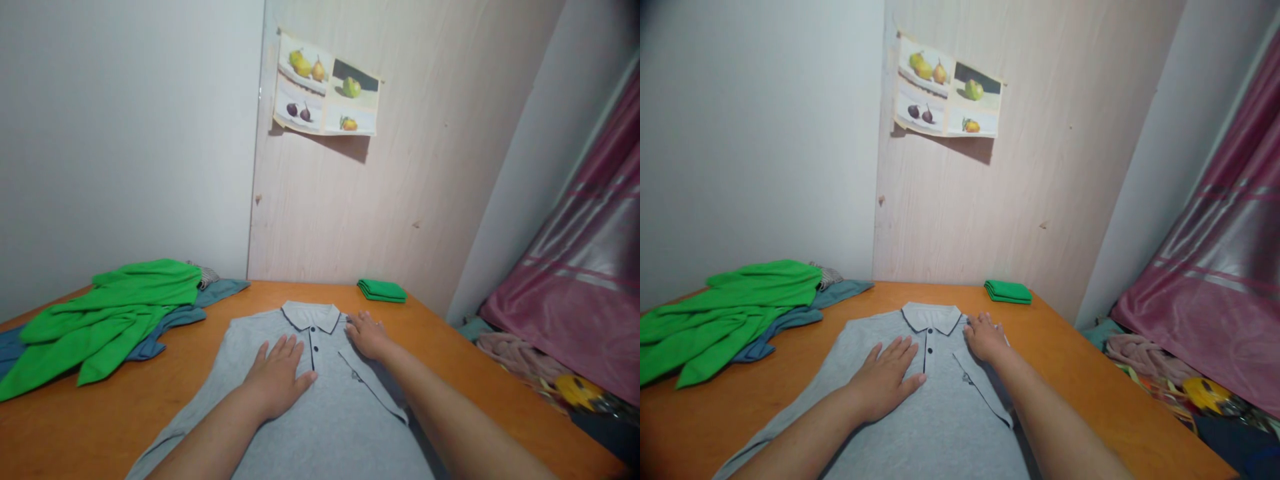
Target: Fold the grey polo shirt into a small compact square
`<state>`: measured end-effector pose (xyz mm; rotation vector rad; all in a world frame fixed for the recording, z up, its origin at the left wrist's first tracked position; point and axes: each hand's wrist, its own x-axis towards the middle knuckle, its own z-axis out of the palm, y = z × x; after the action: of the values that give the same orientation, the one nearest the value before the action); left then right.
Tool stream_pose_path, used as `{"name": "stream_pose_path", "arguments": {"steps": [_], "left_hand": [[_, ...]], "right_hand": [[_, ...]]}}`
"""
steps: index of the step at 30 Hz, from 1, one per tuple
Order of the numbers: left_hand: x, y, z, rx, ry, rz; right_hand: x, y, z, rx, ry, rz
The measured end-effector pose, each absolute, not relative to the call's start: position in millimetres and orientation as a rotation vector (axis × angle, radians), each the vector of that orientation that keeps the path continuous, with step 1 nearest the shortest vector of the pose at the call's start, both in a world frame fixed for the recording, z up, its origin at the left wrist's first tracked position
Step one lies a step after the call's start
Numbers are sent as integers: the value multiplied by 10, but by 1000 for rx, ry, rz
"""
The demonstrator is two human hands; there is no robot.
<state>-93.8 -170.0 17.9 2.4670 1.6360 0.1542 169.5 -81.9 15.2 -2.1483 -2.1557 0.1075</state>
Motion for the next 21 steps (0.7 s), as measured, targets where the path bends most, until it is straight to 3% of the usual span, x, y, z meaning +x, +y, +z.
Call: {"name": "stream_pose_path", "arguments": {"steps": [21], "left_hand": [[-944,-1686,107,2467,1608,172]], "right_hand": [[1412,-678,-12,-2172,-2255,165]]}}
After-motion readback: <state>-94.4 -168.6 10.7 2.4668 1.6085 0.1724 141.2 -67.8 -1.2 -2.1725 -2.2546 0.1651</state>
